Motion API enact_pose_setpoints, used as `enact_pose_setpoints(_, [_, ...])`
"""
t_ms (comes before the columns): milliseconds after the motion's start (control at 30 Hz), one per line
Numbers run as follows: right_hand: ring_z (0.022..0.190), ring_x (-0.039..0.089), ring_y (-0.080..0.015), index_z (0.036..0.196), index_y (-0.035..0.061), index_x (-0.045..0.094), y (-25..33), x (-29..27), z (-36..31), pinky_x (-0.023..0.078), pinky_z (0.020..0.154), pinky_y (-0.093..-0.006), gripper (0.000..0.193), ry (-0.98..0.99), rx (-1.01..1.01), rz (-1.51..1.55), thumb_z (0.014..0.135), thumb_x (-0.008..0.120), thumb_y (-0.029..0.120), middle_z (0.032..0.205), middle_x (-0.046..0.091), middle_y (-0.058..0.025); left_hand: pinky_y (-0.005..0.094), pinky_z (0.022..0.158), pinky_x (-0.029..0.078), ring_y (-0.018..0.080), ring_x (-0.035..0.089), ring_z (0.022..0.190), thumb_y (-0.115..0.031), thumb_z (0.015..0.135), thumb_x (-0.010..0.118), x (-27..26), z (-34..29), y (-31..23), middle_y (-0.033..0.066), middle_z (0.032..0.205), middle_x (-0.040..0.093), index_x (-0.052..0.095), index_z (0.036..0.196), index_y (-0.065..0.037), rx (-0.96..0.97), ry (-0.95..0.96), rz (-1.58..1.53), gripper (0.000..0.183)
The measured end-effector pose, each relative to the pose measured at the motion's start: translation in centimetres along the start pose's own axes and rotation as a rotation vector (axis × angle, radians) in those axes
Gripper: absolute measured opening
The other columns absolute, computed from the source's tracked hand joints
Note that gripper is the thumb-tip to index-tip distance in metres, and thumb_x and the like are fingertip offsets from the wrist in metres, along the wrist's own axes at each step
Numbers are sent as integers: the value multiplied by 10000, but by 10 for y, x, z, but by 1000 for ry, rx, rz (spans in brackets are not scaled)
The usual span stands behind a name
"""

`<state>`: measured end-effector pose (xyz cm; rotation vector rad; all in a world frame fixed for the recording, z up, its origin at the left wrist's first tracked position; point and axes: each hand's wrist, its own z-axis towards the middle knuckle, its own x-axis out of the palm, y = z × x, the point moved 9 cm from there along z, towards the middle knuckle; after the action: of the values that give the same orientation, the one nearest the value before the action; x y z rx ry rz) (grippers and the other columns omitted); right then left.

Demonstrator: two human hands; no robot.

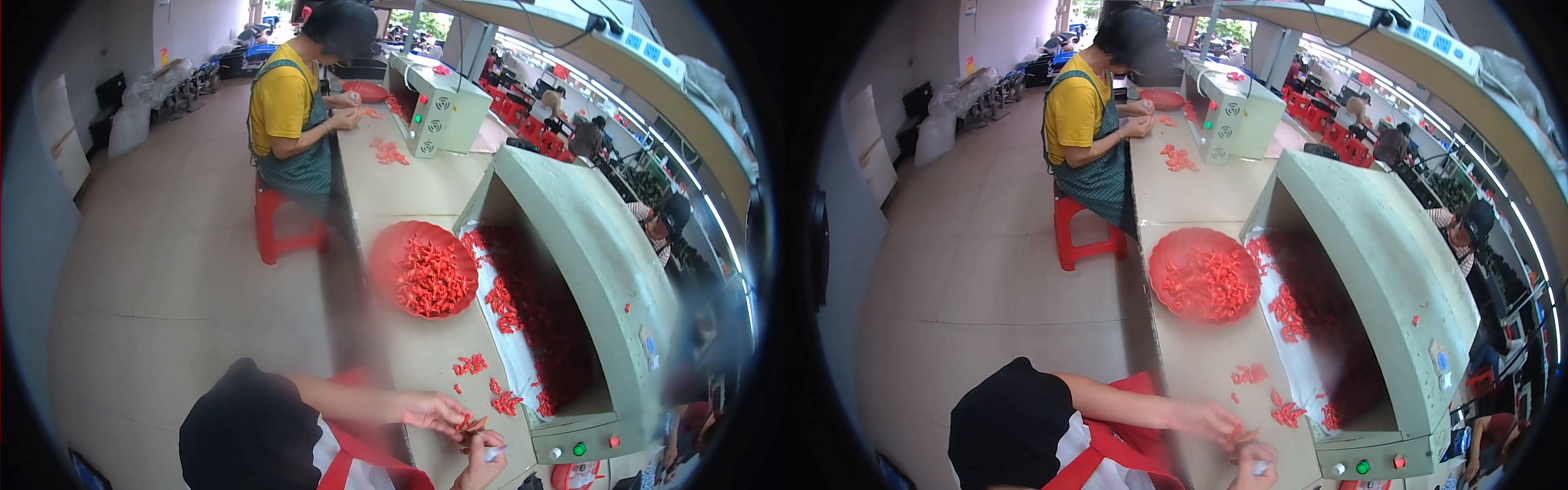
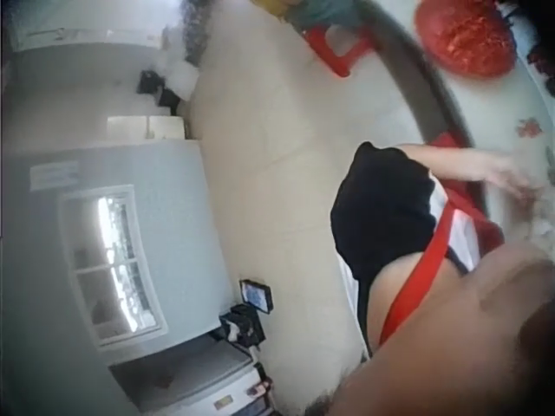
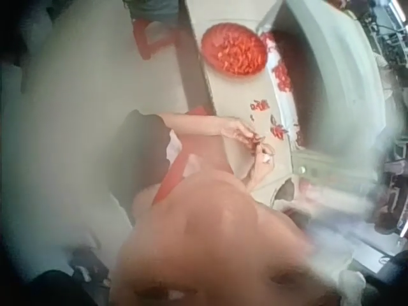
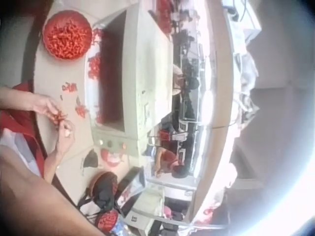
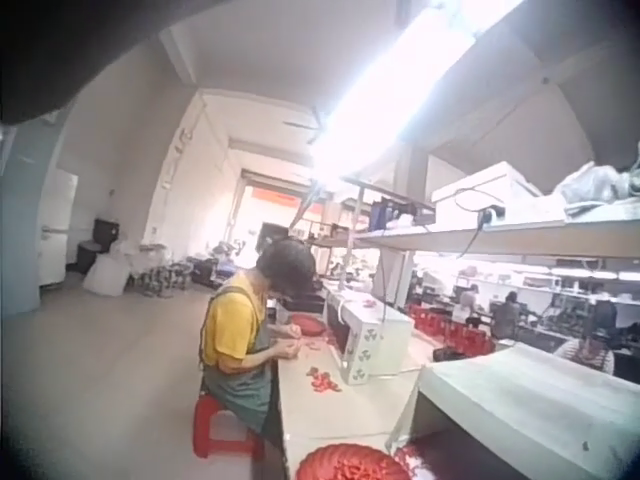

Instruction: The person assembles small red plastic toy parts by hand, joining them together with glue from a glue bottle.

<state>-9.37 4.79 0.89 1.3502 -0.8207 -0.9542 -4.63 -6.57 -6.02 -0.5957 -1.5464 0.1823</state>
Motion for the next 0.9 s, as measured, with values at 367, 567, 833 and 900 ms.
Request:
enact_pose_setpoints(367, [771, 555, -180, 837, -3, 657, 43, 39, -35, 443, 703, -295, 141, 387, -126, -474, 703, 686, 31, 774, 599, -91, 402, 878, 445, 299, 560, 983, -50, 832, 569, 16, -28, 43, 190, 1089, 555, 515, 1125, 73, -325, 100, 161, 322])
enact_pose_setpoints(567, [678, 550, -198, 812, 5, 647, 46, 33, -44, 443, 652, -301, 92, 420, -188, -520, 720, 644, 5, 695, 576, -109, 387, 843, 472, 297, 584, 955, -27, 815, 568, 40, -40, 38, 187, 1011, 591, 540, 1080, 68, -375, 93, 263, 283])
enact_pose_setpoints(833, [679, 555, -192, 853, -3, 618, 72, 4, -41, 460, 621, -289, 110, 213, -306, -543, 746, 604, -24, 742, 580, -103, 380, 844, 479, 262, 589, 910, -32, 804, 589, 40, -26, 40, 158, 997, 588, 553, 1046, 49, -343, 116, 212, 257])
enact_pose_setpoints(900, [664, 561, -169, 852, -16, 611, 55, -18, -35, 469, 609, -274, 95, 158, -326, -507, 761, 589, -31, 738, 594, -93, 377, 843, 481, 250, 588, 900, -34, 802, 594, 41, -25, 40, 146, 1003, 585, 556, 1039, 41, -341, 114, 203, 251])
